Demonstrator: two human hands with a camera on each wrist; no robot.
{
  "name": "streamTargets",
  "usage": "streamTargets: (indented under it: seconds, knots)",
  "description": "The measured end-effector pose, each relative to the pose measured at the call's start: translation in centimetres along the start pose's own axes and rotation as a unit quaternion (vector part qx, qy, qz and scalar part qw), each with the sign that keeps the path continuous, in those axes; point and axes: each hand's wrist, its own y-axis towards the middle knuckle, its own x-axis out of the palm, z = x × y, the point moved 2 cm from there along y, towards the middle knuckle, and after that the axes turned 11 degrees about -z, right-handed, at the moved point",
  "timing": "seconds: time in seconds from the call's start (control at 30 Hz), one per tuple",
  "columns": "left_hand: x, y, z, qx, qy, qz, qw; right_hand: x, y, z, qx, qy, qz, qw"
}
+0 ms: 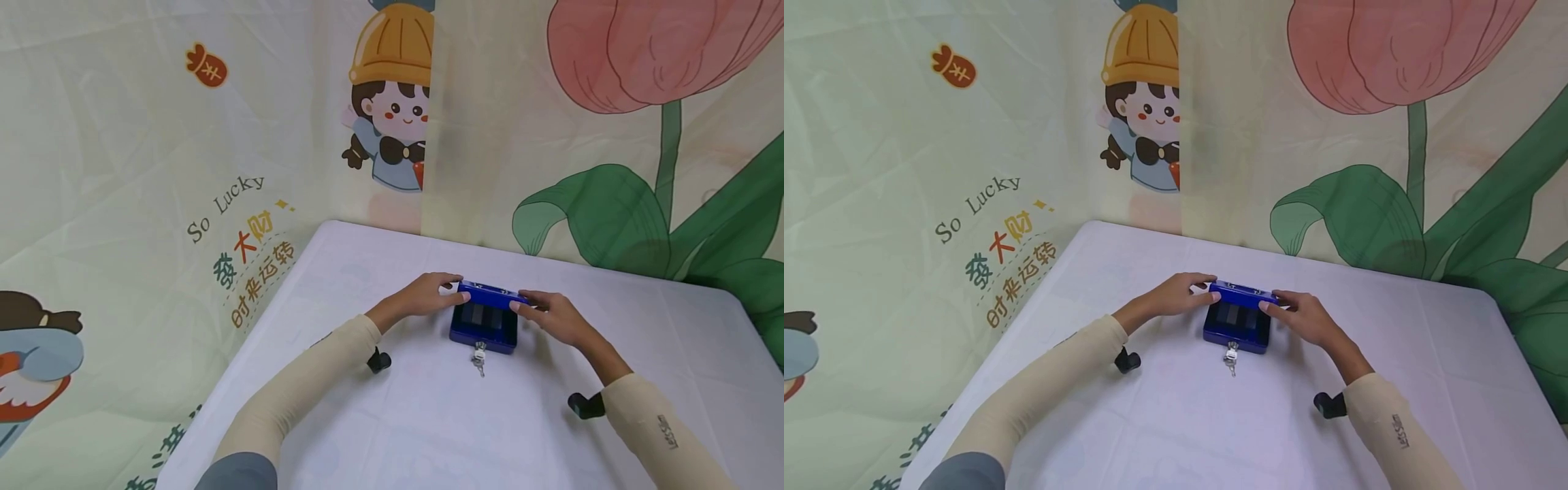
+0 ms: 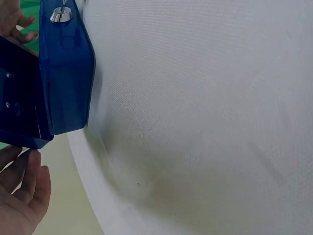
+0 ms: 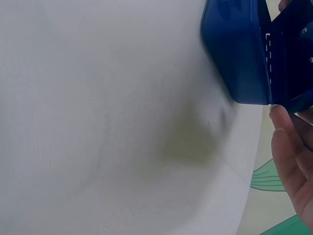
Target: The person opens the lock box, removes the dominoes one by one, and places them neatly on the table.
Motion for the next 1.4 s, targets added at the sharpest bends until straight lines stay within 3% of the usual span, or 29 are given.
streamTargets:
  seconds: [0.4,0.67,1.4]
  knots:
    - [-0.2,0.6,-0.2,0.008,-0.015,0.034,0.9993,-0.3,0.4,0.2,0.012,0.026,-0.002,0.9996]
    - [-0.7,1.0,-0.2,0.027,-0.026,0.044,0.9983,-0.6,0.4,0.2,0.031,0.023,0.027,0.9989]
    - [-0.9,2.0,-0.3,-0.007,-0.063,0.051,0.9967,-1.3,1.3,-0.1,0.053,0.063,0.037,0.9960]
